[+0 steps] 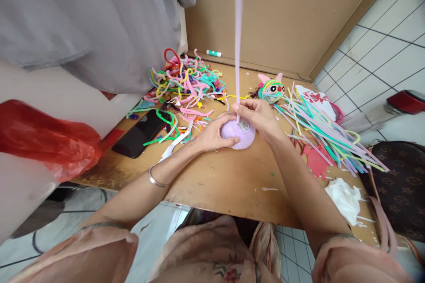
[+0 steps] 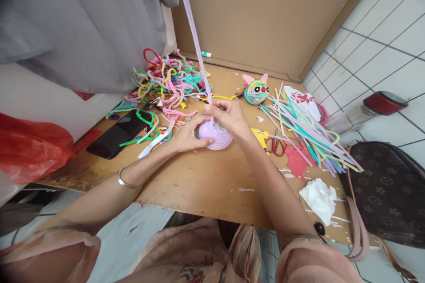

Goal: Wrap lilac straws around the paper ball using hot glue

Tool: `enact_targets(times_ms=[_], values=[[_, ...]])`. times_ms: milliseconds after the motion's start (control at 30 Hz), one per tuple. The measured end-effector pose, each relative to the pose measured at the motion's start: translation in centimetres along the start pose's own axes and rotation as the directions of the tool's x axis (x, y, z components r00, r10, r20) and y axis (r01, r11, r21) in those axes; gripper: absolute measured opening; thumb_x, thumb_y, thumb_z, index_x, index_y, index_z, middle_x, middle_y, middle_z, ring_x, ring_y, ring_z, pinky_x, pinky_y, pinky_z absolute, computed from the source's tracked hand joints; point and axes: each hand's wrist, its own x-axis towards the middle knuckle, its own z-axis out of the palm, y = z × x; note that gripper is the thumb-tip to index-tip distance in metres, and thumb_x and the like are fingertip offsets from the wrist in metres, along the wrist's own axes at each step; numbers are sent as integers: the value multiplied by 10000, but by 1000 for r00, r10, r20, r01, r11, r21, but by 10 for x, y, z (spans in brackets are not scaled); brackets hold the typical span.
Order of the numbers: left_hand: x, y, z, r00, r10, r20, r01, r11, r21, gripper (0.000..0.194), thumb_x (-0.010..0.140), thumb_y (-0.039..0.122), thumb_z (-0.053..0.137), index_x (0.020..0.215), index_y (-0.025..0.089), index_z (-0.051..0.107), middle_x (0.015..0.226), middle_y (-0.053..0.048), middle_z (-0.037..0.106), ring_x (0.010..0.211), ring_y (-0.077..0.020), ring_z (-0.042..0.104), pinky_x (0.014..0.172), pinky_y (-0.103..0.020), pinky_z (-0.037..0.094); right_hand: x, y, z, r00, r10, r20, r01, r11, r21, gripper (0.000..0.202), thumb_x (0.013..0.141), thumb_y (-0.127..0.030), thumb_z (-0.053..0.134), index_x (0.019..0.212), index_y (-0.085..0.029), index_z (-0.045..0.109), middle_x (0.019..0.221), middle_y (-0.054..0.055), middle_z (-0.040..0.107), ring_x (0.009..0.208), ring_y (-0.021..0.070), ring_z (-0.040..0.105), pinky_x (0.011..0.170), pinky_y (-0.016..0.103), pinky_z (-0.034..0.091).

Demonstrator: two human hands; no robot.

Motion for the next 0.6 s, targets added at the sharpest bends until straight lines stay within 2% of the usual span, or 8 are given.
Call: enact_targets(times_ms=[167, 333, 400, 467, 533, 567, 600], values=[[1, -3, -1, 1000, -23, -8, 23, 1000, -21, 548, 744, 413, 744, 1229, 202, 600, 1313, -114, 666, 1210, -280, 629, 1065, -456, 489, -1, -3, -1, 998, -45, -32, 45, 999, -25, 555, 596, -708, 804, 601, -206, 566, 536, -40, 525, 536, 101, 467, 507, 249, 355], [1, -5, -2, 998, -54, -27, 52, 997, -53, 562, 739, 415, 739, 1225, 172, 595, 1305, -135, 666, 1204, -277, 637, 1071, -455, 495, -3, -1, -11, 995, -53, -85, 53, 999, -6, 551, 538, -689, 839, 741, -203, 676, 687, 4, 667, 626, 127, 548, 572, 261, 435], [1, -7, -2, 996, -79, -43, 76, 995, -62, 570, 736, 427, 743, 1219, 166, 593, 1319, -148, 659, 1216, -284, 633, 1080, -471, 491, -8, 2, -22, 988, -72, -136, 64, 996, -64, 537, 585, -673, 815, 806, -196, 706, 752, 20, 693, 663, 134, 566, 604, 269, 445], [1, -8, -3, 993, -105, -53, 101, 993, -67, 572, 731, 441, 748, 1213, 174, 593, 1341, -152, 650, 1245, -294, 620, 1098, -486, 476, -17, 6, -38, 973, -105, -205, 63, 978, -199, 509, 679, -664, 746, 856, -187, 721, 789, 33, 701, 678, 143, 577, 631, 282, 444], [1, -9, -3, 990, -133, -52, 129, 989, -76, 583, 731, 451, 748, 1221, 176, 590, 1356, -152, 641, 1273, -300, 607, 1117, -488, 462, -33, 11, -55, 943, -141, -301, -5, 900, -436, 471, 782, -632, 662, 879, -176, 726, 787, 52, 701, 695, 167, 600, 665, 306, 441], [0, -9, -3, 989, -142, -49, 138, 987, -81, 592, 725, 453, 750, 1222, 173, 590, 1358, -151, 639, 1276, -303, 605, 1117, -483, 462, -42, 15, -62, 924, -154, -351, -86, 809, -581, 446, 831, -603, 625, 880, -171, 727, 779, 66, 703, 716, 189, 618, 686, 322, 439], [1, -9, -3, 988, -149, -47, 145, 986, -84, 598, 723, 457, 749, 1223, 170, 591, 1356, -150, 640, 1272, -304, 608, 1113, -475, 467, -52, 18, -69, 901, -151, -406, -203, 679, -705, 429, 863, -577, 602, 865, -167, 727, 767, 85, 703, 739, 215, 636, 695, 337, 435]])
